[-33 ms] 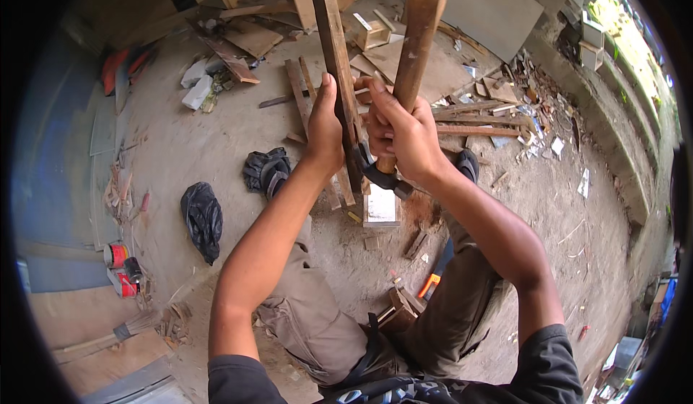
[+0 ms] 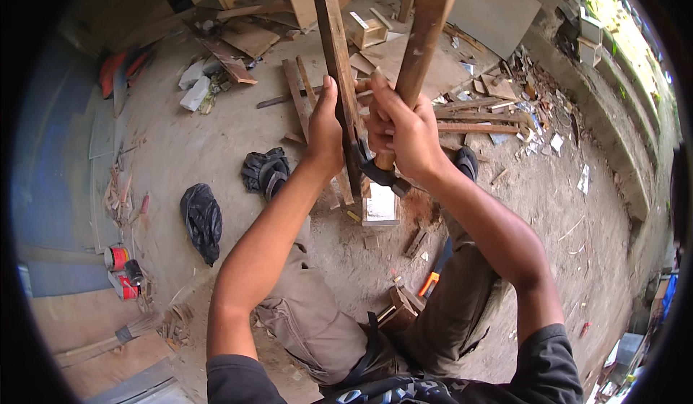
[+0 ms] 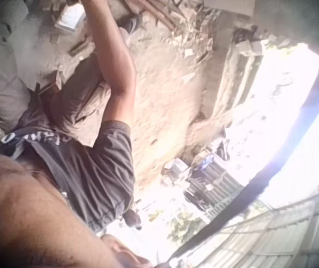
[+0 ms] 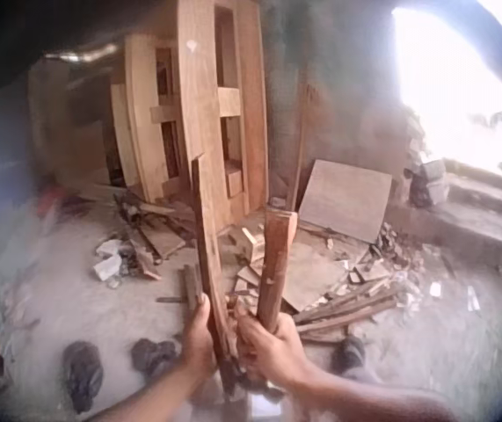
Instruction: The person sits on the ground and uses a hand saw to cut a small piece of wood. They then use a hammer to split a longer piece of wood into smaller sections. The person handles various pieces of wood and tools throughout the process.
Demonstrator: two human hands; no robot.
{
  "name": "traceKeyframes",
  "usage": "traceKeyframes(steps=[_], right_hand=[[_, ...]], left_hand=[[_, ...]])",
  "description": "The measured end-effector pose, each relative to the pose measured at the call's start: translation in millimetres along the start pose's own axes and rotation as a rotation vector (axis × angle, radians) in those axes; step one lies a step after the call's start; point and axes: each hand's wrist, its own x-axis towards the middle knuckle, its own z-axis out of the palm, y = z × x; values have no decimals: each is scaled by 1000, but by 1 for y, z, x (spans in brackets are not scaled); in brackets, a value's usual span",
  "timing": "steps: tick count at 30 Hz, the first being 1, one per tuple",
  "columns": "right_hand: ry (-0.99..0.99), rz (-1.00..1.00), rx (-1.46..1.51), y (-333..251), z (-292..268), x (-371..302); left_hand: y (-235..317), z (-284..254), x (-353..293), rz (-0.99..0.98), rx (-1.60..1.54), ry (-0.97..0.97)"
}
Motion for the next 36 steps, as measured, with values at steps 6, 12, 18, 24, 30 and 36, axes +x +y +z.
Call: traceKeyframes(steps=[6, 12, 18, 24, 30, 36], right_hand=[[58, -69, 79, -5, -11, 0], [76, -129, 70, 7, -11, -18], [66, -128, 155, 11, -6, -14], [83, -365, 220, 5, 1, -1], [22, -312, 265, -5, -12, -14], [41, -175, 256, -16, -33, -19]], left_hand=[[0, 21, -16, 31, 71, -45], [-12, 18, -31, 128, 103, 0], [-10, 19, -41, 114, 51, 51], [4, 20, -46, 55, 292, -4], [-16, 22, -61, 0, 493, 98], [-25, 11, -50, 106, 742, -2]])
